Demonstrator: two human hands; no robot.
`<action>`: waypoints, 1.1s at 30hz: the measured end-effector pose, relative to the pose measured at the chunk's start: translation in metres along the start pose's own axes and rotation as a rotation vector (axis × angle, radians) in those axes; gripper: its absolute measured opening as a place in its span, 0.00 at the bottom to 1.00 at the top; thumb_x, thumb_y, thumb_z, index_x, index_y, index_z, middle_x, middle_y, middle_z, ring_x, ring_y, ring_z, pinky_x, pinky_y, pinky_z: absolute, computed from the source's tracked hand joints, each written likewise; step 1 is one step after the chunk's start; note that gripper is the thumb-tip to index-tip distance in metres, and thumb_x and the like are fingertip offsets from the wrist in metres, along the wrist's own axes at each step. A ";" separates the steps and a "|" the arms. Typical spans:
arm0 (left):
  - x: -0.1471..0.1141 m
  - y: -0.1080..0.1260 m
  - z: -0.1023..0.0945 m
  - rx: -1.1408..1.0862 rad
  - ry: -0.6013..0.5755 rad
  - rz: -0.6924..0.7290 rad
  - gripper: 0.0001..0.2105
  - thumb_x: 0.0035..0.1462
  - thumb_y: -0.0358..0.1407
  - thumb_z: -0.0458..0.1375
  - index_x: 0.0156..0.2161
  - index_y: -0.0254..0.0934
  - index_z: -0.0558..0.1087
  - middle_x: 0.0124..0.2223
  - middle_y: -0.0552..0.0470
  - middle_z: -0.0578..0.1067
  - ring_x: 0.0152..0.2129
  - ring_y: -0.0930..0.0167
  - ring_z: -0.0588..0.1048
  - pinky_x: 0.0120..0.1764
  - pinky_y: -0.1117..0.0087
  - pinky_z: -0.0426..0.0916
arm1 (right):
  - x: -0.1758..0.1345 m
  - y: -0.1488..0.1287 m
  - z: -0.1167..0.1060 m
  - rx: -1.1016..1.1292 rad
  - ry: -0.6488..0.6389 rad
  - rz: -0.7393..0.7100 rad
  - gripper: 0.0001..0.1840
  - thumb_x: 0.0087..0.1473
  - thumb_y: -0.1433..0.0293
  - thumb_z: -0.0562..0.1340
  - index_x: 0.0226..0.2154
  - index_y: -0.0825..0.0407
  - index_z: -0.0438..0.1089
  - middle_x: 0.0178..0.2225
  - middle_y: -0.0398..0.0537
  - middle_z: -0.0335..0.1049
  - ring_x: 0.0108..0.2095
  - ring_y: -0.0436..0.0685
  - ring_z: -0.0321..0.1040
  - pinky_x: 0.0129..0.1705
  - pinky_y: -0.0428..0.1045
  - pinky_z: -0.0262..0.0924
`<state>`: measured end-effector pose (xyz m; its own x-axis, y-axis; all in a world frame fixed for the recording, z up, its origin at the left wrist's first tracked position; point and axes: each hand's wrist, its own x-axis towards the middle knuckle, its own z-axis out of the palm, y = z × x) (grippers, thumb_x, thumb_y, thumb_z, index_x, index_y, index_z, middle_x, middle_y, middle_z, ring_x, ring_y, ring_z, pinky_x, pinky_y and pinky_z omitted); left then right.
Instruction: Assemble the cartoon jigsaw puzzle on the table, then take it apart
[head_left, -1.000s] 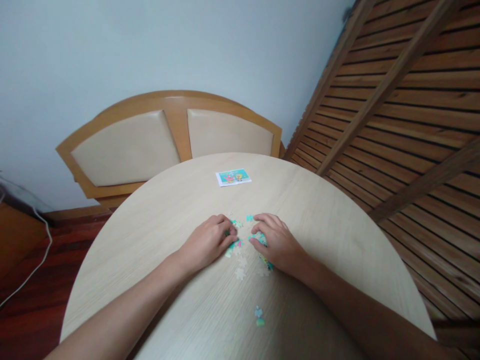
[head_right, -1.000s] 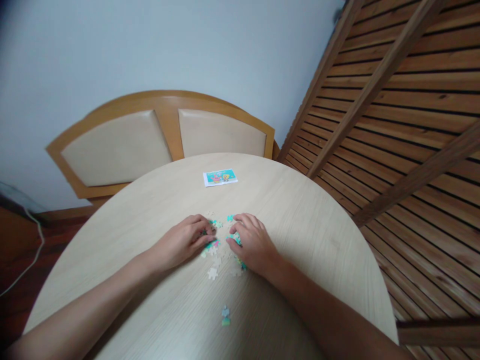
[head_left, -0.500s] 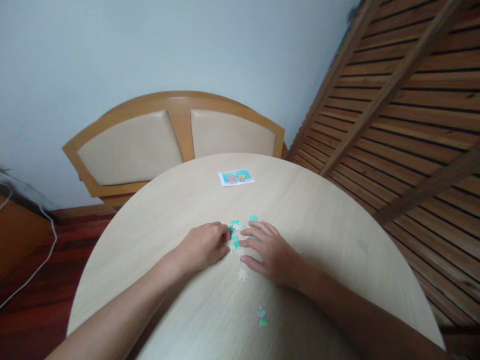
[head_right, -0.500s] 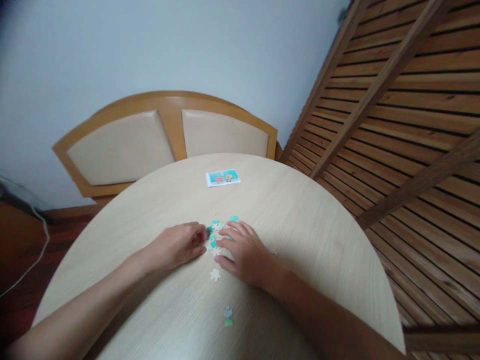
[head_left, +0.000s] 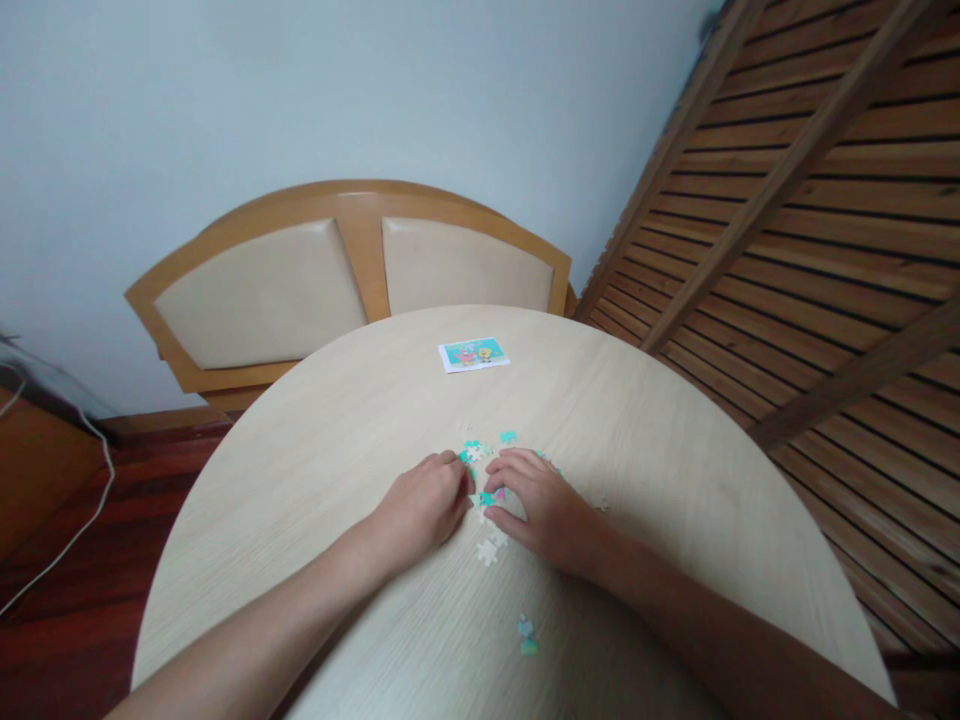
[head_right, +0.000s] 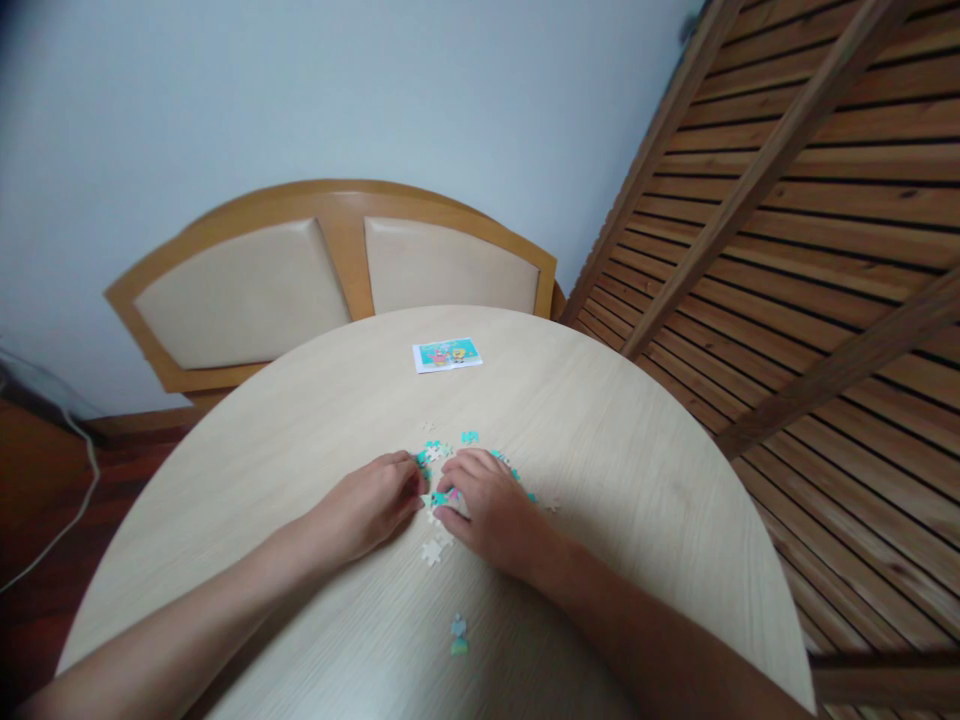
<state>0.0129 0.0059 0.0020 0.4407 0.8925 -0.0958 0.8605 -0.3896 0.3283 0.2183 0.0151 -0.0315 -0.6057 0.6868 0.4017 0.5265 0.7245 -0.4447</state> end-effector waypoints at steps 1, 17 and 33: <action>0.000 0.001 0.001 -0.009 0.002 0.008 0.05 0.59 0.28 0.56 0.39 0.36 0.73 0.41 0.46 0.76 0.38 0.64 0.75 0.40 0.69 0.68 | 0.000 0.000 0.000 0.014 0.007 0.007 0.09 0.52 0.72 0.68 0.37 0.51 0.71 0.43 0.52 0.74 0.50 0.63 0.67 0.56 0.60 0.61; 0.017 -0.040 -0.005 -0.169 0.185 -0.007 0.12 0.57 0.35 0.61 0.47 0.38 0.75 0.44 0.46 0.76 0.38 0.63 0.75 0.41 0.66 0.68 | -0.004 0.022 -0.014 -0.129 -0.280 0.175 0.37 0.58 0.53 0.63 0.65 0.52 0.60 0.69 0.61 0.51 0.69 0.73 0.44 0.67 0.71 0.41; 0.029 -0.056 0.002 -0.537 0.253 -0.007 0.08 0.62 0.39 0.55 0.40 0.36 0.72 0.37 0.47 0.78 0.30 0.69 0.74 0.34 0.70 0.67 | -0.003 0.067 -0.057 0.187 -0.086 0.217 0.15 0.64 0.67 0.56 0.49 0.52 0.73 0.50 0.54 0.75 0.50 0.59 0.72 0.54 0.57 0.66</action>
<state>-0.0219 0.0535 -0.0207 0.3041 0.9467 0.1058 0.5844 -0.2732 0.7641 0.2899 0.0648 -0.0171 -0.5434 0.8115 0.2149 0.5356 0.5323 -0.6555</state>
